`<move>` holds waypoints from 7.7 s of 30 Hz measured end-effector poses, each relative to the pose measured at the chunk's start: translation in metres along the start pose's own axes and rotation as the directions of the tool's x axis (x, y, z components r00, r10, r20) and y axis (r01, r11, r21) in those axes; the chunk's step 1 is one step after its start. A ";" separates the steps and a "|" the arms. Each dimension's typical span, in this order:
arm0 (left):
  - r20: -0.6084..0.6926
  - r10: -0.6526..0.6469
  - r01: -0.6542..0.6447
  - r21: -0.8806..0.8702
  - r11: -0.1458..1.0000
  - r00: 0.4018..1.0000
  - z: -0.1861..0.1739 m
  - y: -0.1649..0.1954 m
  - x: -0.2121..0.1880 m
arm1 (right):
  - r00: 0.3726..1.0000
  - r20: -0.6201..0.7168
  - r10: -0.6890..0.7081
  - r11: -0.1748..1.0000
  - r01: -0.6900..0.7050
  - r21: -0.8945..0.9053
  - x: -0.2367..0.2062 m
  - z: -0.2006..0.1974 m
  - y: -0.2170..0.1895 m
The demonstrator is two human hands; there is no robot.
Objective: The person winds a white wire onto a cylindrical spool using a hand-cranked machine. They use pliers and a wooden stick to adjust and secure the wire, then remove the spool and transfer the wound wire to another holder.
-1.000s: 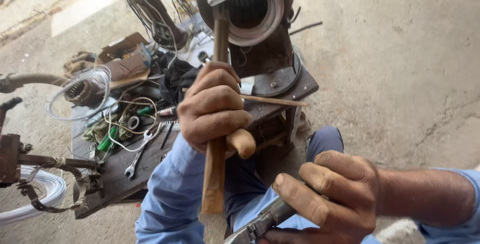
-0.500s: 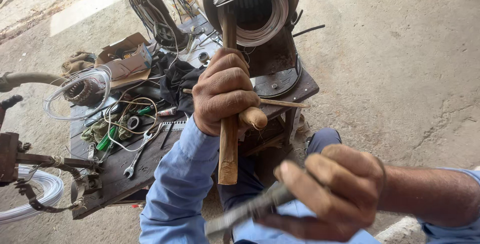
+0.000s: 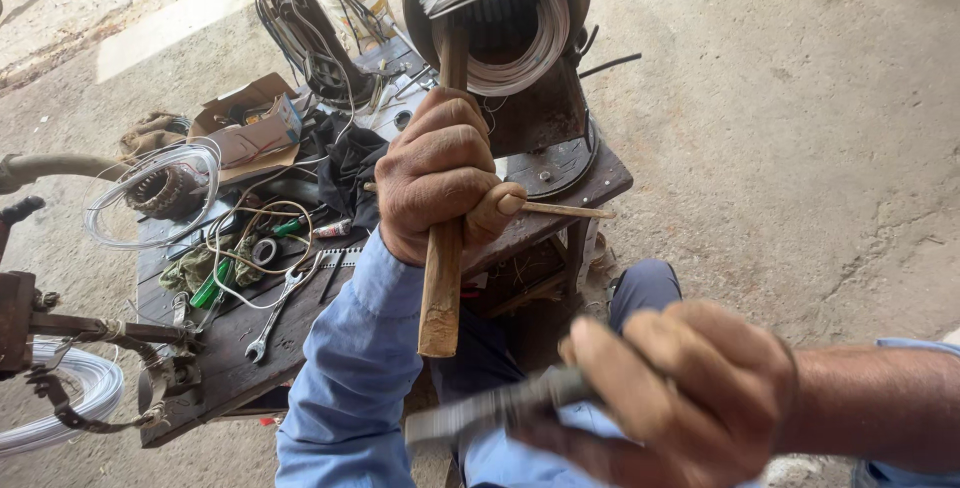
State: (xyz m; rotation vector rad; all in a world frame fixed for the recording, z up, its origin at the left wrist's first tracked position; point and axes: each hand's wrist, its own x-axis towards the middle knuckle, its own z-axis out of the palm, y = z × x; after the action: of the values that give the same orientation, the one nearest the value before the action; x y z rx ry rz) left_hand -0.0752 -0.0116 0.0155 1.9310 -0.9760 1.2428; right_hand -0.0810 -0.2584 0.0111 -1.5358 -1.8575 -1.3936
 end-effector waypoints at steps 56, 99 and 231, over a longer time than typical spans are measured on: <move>0.032 -0.034 0.033 0.031 0.999 0.999 0.002 -0.003 0.001 | 0.994 -0.102 -0.043 0.998 0.038 -0.053 -0.008 0.011 0.012; -0.379 0.172 -0.166 0.050 0.985 0.909 0.040 -0.060 -0.001 | 0.984 -0.178 0.019 0.998 -0.010 0.055 -0.019 0.015 0.011; 0.305 -0.154 -0.074 0.622 0.780 0.940 -0.025 -0.085 -0.036 | 0.955 0.216 0.204 0.961 -0.153 -0.229 0.001 0.116 0.111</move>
State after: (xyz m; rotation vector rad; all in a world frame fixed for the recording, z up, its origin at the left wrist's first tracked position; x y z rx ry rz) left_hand -0.0250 0.0618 -0.0185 2.7523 -0.7120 1.3459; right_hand 0.0526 -0.1682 0.0101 -2.0020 -1.6877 -1.4098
